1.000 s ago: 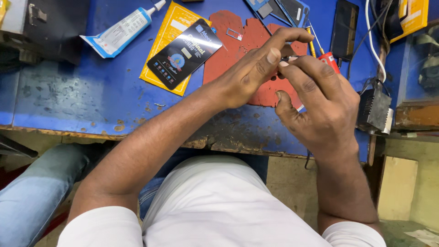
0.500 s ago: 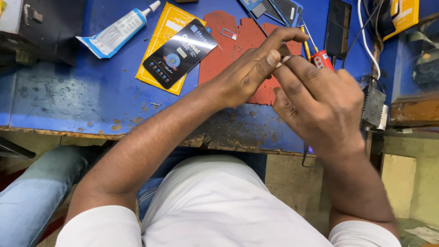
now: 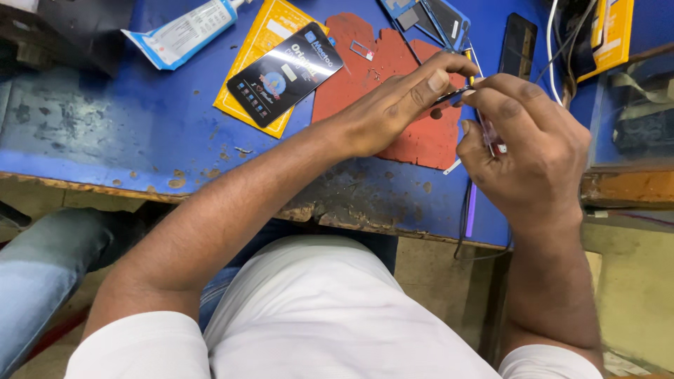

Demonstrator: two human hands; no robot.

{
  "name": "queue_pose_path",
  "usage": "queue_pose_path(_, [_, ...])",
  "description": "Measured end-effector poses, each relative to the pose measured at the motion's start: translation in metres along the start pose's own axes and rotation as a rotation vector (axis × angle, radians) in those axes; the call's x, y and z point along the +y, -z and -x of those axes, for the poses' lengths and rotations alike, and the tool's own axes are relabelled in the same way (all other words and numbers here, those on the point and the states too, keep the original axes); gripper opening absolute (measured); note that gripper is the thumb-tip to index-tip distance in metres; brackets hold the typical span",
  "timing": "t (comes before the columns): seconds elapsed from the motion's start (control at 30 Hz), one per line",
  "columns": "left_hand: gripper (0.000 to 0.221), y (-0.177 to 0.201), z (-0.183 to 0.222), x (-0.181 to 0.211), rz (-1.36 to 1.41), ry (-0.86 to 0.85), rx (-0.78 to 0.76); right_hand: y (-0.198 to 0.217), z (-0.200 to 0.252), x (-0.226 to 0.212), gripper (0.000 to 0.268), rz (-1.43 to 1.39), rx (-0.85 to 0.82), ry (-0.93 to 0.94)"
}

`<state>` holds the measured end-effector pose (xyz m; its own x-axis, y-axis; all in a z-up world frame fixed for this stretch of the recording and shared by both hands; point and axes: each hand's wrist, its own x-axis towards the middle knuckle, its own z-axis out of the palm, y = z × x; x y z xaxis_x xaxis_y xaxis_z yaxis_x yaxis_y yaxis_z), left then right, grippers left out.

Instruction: The person cleans the internal components of a mobile phone and peels a protective plastic film from a replacement screen component.

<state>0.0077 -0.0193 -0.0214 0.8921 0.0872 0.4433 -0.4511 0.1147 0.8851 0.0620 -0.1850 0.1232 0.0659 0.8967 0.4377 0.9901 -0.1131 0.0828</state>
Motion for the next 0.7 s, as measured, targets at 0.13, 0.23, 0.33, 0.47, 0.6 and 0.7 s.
queue_pose_path(0.13, [0.072,0.004,0.005,-0.006,0.073,0.039,-0.008,-0.003,0.002,0.004,0.028,-0.051,-0.003,-0.022])
queue_pose_path(0.23, [0.067,0.007,0.007,-0.005,-0.054,0.083,0.016,-0.003,0.001,0.005,0.027,-0.061,-0.005,-0.045])
queue_pose_path(0.33, [0.062,0.006,0.009,-0.002,-0.136,0.089,0.036,-0.004,0.003,0.007,0.026,-0.064,-0.002,-0.044])
queue_pose_path(0.47, [0.061,0.005,0.009,-0.002,-0.182,0.158,0.027,-0.005,0.005,0.01,0.024,-0.086,0.003,-0.041])
queue_pose_path(0.6, [0.059,0.004,0.01,-0.007,-0.142,0.06,0.015,-0.006,0.005,0.013,0.02,-0.086,0.0,-0.06])
queue_pose_path(0.7, [0.059,0.004,0.009,-0.009,-0.133,0.195,-0.023,-0.006,0.008,0.015,0.02,-0.094,0.003,-0.071])
